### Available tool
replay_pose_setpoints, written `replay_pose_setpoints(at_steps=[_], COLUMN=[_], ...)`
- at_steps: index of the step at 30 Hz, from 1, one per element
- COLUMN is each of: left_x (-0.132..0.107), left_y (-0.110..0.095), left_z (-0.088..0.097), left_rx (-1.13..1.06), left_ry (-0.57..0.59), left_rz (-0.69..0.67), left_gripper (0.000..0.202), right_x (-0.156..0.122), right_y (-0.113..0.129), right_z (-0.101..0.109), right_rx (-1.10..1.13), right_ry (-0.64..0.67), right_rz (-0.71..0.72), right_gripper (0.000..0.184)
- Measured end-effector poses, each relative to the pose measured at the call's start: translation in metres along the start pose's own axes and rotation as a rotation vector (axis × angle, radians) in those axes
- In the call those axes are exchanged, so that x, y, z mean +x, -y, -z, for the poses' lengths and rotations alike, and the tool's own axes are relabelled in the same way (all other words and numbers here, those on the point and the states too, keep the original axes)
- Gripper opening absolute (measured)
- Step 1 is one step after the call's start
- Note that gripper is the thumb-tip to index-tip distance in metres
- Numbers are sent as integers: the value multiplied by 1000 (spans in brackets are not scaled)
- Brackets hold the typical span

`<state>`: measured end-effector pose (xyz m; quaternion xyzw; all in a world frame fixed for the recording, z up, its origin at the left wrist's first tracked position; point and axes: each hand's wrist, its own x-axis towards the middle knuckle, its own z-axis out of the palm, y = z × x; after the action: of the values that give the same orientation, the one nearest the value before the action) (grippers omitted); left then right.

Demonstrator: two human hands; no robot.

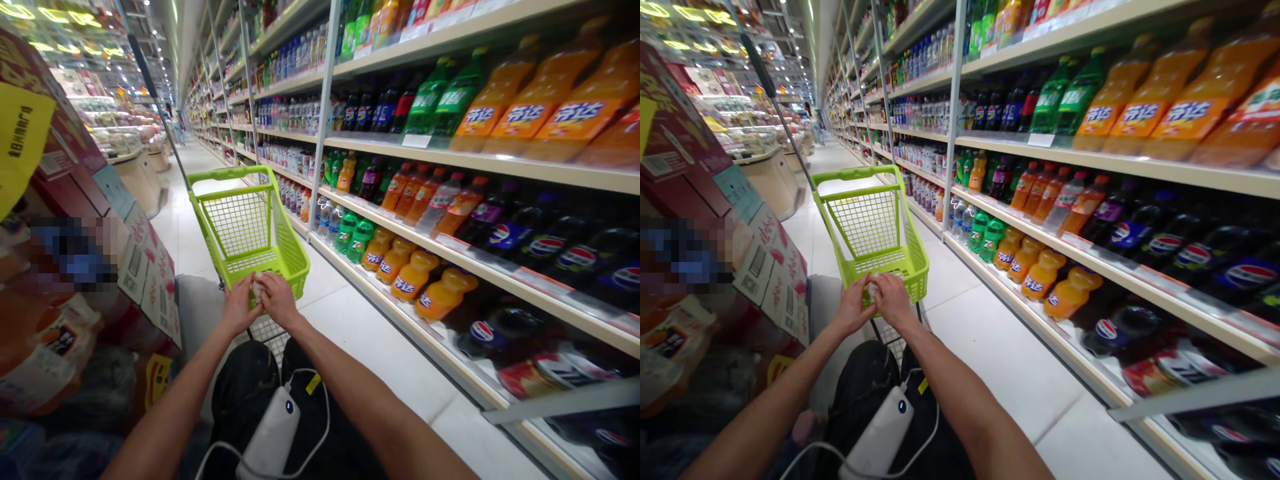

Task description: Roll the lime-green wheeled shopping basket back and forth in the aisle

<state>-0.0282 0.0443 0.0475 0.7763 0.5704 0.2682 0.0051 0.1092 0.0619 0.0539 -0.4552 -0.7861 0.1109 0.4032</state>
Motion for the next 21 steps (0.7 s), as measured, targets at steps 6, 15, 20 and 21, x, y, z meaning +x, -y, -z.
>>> replay_pose_setpoints(at_steps=[6, 15, 20, 21], left_x=[1, 24, 34, 35], left_y=[3, 30, 41, 41], left_z=[0, 4, 5, 4], left_rx=[-46, -336, -449, -459], left_ry=[-3, -223, -67, -64], left_rz=[-22, 714, 700, 698], left_gripper=[51, 54, 34, 35], right_x=[-4, -3, 2, 3], right_y=[-18, -10, -35, -44], right_z=[7, -3, 16, 22], right_rx=[-5, -186, -198, -200], right_ry=[-140, 76, 123, 106], right_rz=[-103, 94, 136, 97], right_gripper=[41, 40, 44, 45])
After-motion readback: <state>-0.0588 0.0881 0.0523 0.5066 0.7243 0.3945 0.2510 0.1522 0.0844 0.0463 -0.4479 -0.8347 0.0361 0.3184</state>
